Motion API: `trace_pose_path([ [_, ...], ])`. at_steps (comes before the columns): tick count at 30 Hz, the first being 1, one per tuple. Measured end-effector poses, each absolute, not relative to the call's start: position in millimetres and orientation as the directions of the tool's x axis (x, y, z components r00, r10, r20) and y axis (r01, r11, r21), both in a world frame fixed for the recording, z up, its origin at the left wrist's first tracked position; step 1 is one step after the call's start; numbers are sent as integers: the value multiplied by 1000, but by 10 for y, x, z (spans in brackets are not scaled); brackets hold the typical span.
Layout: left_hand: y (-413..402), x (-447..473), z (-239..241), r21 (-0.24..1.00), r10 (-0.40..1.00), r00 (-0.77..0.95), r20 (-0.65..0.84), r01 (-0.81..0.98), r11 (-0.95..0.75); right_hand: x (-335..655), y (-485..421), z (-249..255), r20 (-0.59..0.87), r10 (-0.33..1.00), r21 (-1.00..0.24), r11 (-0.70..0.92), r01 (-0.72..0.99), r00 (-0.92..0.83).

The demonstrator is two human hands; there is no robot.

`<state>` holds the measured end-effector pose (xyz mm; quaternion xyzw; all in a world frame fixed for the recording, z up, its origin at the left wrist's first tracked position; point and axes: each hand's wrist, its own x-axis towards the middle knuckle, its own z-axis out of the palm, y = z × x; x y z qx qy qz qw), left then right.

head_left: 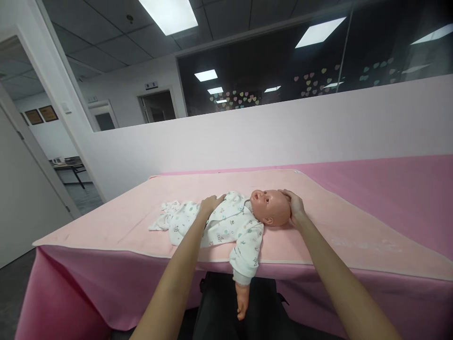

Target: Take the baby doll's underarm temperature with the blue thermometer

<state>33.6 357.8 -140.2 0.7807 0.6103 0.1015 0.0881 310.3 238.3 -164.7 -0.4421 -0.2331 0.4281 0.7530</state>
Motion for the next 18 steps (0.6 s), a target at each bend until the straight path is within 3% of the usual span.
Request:
trace_pose_path([
  [4,3558,349,-1392,261,971,234,53,935,-240,3173,2419,-1686,-27,791,-877,275,-395,612],
  [9,3536,360,-1380,262,970,239,50,934,-244,3056,2296,-1623,-24,963,-913,88,-399,267],
  [11,3537,363,-1381,263,969,243,50,933,-247,3027,2269,-1612,-13,978,-920,69,-385,206],
  [18,3544,366,-1391,264,970,237,55,933,-243,3265,2442,-1774,-15,866,-911,194,-363,499],
])
